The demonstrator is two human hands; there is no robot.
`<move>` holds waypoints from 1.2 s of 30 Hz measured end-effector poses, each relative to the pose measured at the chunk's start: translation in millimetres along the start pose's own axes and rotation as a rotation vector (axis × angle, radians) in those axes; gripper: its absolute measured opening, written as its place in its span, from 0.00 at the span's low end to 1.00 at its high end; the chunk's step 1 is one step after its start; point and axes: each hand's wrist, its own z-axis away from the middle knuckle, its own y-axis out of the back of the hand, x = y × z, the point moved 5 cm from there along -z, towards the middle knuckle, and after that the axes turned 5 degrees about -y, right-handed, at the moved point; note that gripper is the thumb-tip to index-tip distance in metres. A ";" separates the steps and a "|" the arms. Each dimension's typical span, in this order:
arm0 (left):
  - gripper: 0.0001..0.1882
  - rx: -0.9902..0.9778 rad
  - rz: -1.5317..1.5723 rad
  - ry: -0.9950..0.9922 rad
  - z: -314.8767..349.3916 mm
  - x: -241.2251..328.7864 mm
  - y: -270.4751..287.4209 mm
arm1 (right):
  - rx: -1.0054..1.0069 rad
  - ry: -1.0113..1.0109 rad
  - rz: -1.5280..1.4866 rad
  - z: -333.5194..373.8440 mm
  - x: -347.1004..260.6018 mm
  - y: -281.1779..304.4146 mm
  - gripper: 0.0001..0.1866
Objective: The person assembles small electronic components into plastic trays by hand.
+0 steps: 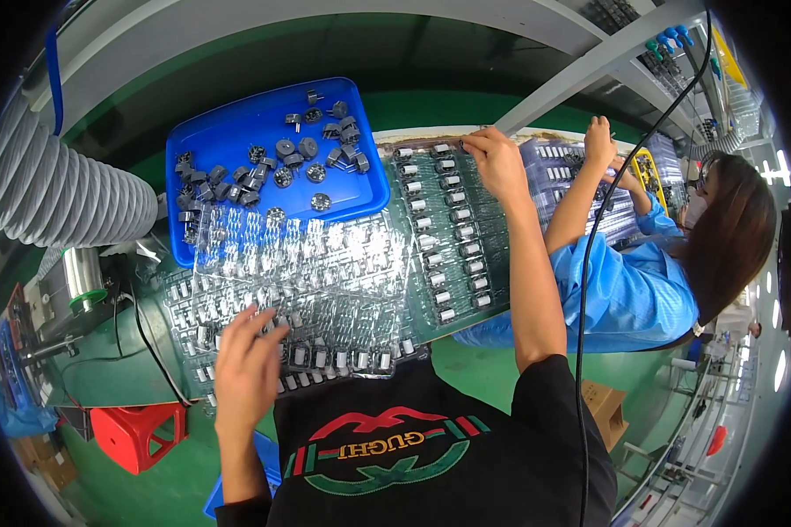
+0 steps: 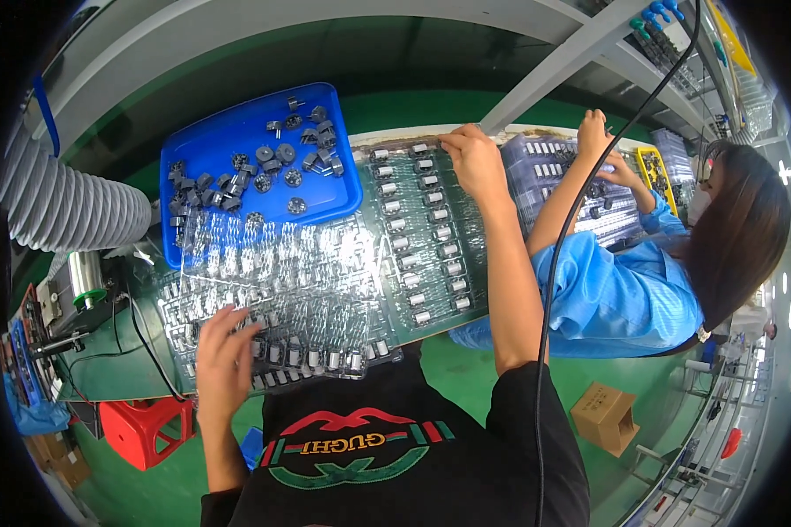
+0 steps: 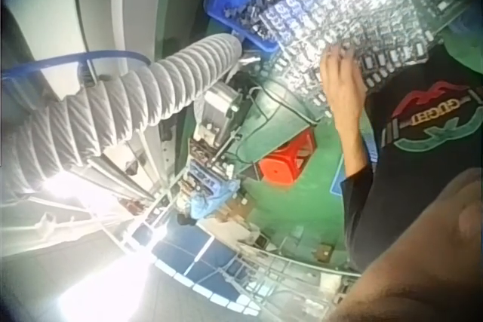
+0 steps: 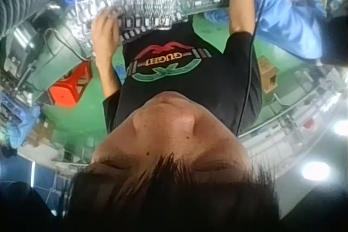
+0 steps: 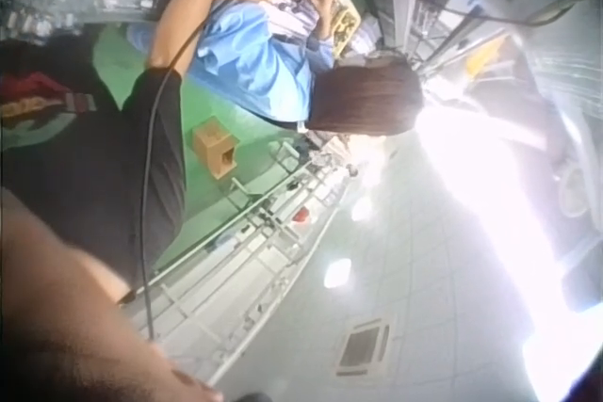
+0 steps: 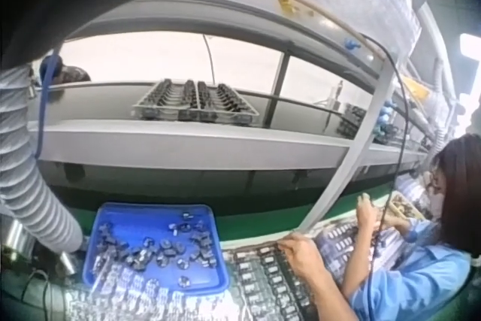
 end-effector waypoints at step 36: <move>0.15 0.092 -0.105 0.031 13.4 -20.2 17.1 | -0.452 0.267 -0.387 124.8 -173.6 20.6 0.05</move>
